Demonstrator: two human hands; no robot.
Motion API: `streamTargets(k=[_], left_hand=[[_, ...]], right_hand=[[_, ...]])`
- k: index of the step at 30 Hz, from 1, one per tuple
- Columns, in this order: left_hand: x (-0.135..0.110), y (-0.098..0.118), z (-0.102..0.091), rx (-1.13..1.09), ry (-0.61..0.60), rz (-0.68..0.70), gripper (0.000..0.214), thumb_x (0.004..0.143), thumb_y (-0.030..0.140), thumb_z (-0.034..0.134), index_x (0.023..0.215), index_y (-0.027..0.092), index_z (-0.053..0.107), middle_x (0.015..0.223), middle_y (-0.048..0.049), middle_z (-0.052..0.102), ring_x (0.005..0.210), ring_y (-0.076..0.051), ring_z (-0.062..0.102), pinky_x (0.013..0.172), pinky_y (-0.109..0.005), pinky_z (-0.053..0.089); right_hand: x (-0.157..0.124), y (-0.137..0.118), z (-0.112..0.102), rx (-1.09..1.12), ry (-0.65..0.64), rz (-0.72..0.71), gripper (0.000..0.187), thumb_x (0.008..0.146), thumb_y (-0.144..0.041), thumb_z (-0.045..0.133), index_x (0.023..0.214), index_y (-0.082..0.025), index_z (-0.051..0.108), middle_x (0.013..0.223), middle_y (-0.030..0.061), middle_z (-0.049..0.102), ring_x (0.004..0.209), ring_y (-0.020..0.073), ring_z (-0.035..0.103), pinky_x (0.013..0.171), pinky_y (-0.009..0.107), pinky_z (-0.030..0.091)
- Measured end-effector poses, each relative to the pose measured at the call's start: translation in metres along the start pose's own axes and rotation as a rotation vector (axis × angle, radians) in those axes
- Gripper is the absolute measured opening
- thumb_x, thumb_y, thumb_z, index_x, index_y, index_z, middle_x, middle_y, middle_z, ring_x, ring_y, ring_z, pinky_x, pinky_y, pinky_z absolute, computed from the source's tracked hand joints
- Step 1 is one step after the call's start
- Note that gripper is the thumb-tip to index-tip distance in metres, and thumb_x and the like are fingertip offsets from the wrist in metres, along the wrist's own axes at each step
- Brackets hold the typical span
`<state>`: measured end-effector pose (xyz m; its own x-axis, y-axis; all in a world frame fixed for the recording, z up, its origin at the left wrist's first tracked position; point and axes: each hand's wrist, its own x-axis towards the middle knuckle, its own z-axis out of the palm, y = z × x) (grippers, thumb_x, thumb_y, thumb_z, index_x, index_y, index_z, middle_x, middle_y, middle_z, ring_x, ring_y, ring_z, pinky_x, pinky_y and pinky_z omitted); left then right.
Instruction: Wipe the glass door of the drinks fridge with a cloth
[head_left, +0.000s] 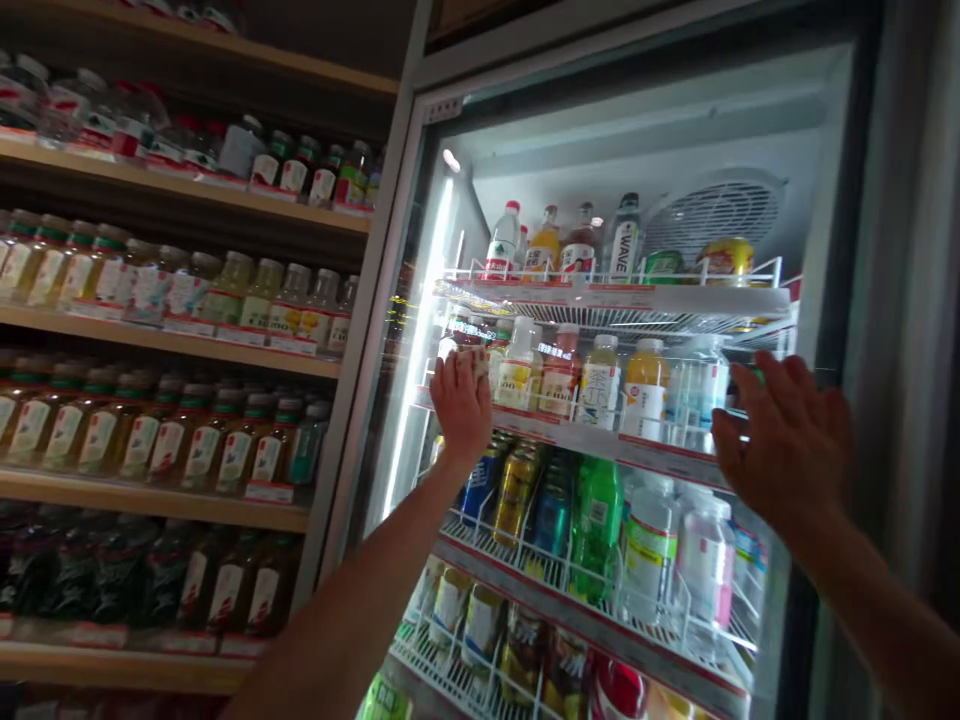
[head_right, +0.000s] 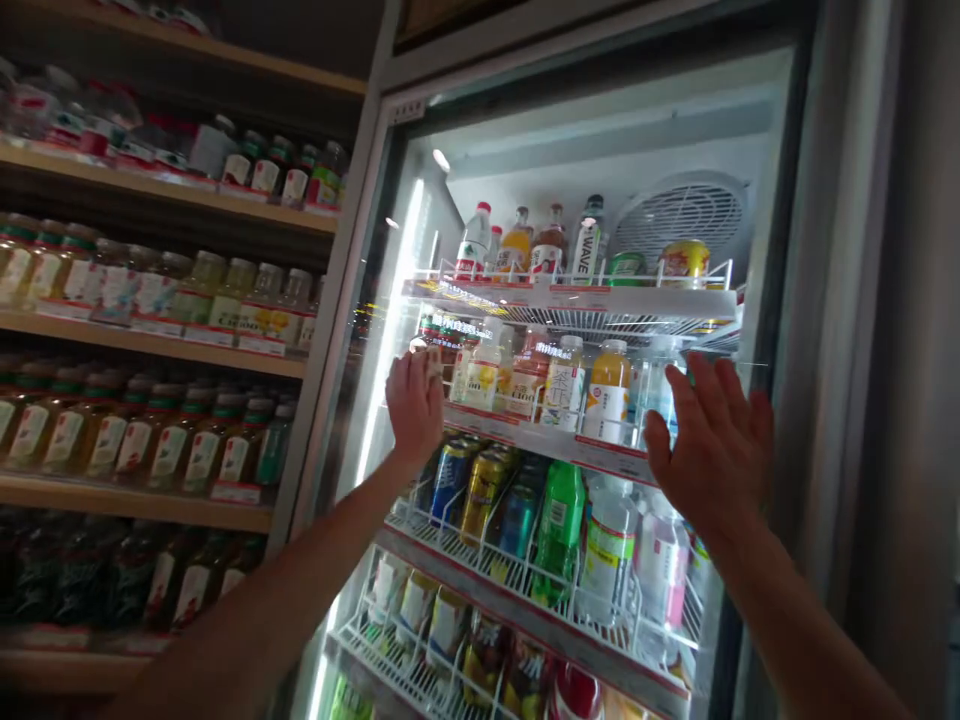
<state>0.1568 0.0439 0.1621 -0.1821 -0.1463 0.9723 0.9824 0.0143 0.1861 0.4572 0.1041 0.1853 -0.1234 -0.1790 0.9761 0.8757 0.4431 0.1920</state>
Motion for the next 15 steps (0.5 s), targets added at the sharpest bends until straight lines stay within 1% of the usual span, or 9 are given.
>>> streamTargets(k=[1, 2, 5, 6, 7, 8, 10, 13, 15], left_hand=[[-0.007, 0.002, 0.0, -0.01, 0.011, -0.006, 0.047, 0.091, 0.031, 0.031, 0.135, 0.015, 0.036, 0.14, -0.016, 0.04, 0.137, -0.026, 0.024, 0.108, -0.05, 0.027], [-0.017, 0.011, 0.0, -0.03, 0.001, 0.056, 0.047, 0.09, 0.031, 0.032, 0.135, 0.016, 0.035, 0.141, -0.0151, 0.038, 0.138, -0.025, 0.022, 0.109, -0.049, 0.027], [-0.058, 0.053, 0.0, -0.108, -0.163, 0.494, 0.05, 0.087, 0.031, 0.04, 0.136, 0.022, 0.035, 0.144, -0.0076, 0.037, 0.14, -0.022, 0.016, 0.112, -0.044, 0.023], [-0.066, 0.061, -0.002, -0.112, -0.195, 0.602, 0.048, 0.087, 0.032, 0.041, 0.134, 0.025, 0.038, 0.144, -0.0048, 0.038, 0.14, -0.02, 0.016, 0.113, -0.043, 0.022], [-0.07, 0.061, -0.004, -0.099, -0.209, 0.662, 0.046, 0.087, 0.033, 0.041, 0.132, 0.026, 0.04, 0.143, -0.003, 0.039, 0.14, -0.02, 0.017, 0.113, -0.042, 0.022], [-0.069, 0.053, -0.006, -0.071, -0.202, 0.657, 0.043, 0.088, 0.033, 0.04, 0.131, 0.027, 0.042, 0.141, -0.0023, 0.041, 0.139, -0.019, 0.02, 0.113, -0.042, 0.022], [-0.054, 0.016, -0.01, 0.002, -0.143, 0.487, 0.041, 0.09, 0.033, 0.036, 0.129, 0.024, 0.043, 0.138, -0.0049, 0.045, 0.137, -0.021, 0.026, 0.111, -0.044, 0.025], [-0.023, -0.051, -0.013, 0.031, -0.004, -0.006, 0.044, 0.09, 0.035, 0.033, 0.127, 0.016, 0.045, 0.132, -0.0143, 0.048, 0.13, -0.025, 0.037, 0.106, -0.046, 0.032], [-0.02, -0.069, -0.014, 0.021, 0.075, -0.239, 0.045, 0.09, 0.034, 0.03, 0.126, 0.011, 0.045, 0.131, -0.0185, 0.048, 0.128, -0.026, 0.039, 0.105, -0.047, 0.033]], right_hand=[[0.0, -0.001, 0.0, -0.001, 0.005, 0.009, 0.05, 0.089, -0.036, 0.039, 0.134, -0.017, 0.043, 0.141, 0.0117, 0.044, 0.134, 0.0272, 0.034, 0.11, 0.047, 0.024], [0.0, -0.001, 0.0, -0.005, 0.004, 0.016, 0.05, 0.089, -0.036, 0.038, 0.134, -0.017, 0.043, 0.141, 0.0117, 0.044, 0.134, 0.0268, 0.033, 0.11, 0.047, 0.024], [0.0, -0.001, -0.002, -0.023, -0.028, 0.019, 0.048, 0.089, -0.036, 0.038, 0.131, -0.015, 0.046, 0.14, 0.0121, 0.044, 0.134, 0.0257, 0.034, 0.11, 0.045, 0.024], [0.0, 0.0, -0.003, -0.026, -0.034, 0.017, 0.048, 0.089, -0.036, 0.038, 0.13, -0.014, 0.047, 0.14, 0.0125, 0.044, 0.134, 0.0256, 0.034, 0.111, 0.044, 0.024], [0.0, 0.0, -0.004, -0.027, -0.037, 0.016, 0.048, 0.089, -0.036, 0.038, 0.129, -0.013, 0.048, 0.139, 0.0129, 0.045, 0.134, 0.0256, 0.034, 0.111, 0.043, 0.024], [0.0, -0.001, -0.005, -0.024, -0.041, 0.017, 0.048, 0.089, -0.036, 0.038, 0.128, -0.012, 0.049, 0.139, 0.0134, 0.045, 0.134, 0.0257, 0.034, 0.111, 0.043, 0.023], [0.001, -0.004, -0.008, -0.013, -0.063, 0.04, 0.048, 0.089, -0.035, 0.039, 0.129, -0.012, 0.048, 0.14, 0.0141, 0.044, 0.135, 0.0262, 0.033, 0.111, 0.043, 0.023], [0.003, -0.011, -0.013, 0.01, -0.121, 0.114, 0.048, 0.086, -0.03, 0.045, 0.131, -0.013, 0.046, 0.142, 0.0136, 0.041, 0.136, 0.0267, 0.031, 0.11, 0.046, 0.022], [0.003, -0.014, -0.016, 0.024, -0.135, 0.155, 0.05, 0.084, -0.027, 0.049, 0.132, -0.014, 0.045, 0.142, 0.0132, 0.041, 0.136, 0.0267, 0.029, 0.111, 0.046, 0.021]])
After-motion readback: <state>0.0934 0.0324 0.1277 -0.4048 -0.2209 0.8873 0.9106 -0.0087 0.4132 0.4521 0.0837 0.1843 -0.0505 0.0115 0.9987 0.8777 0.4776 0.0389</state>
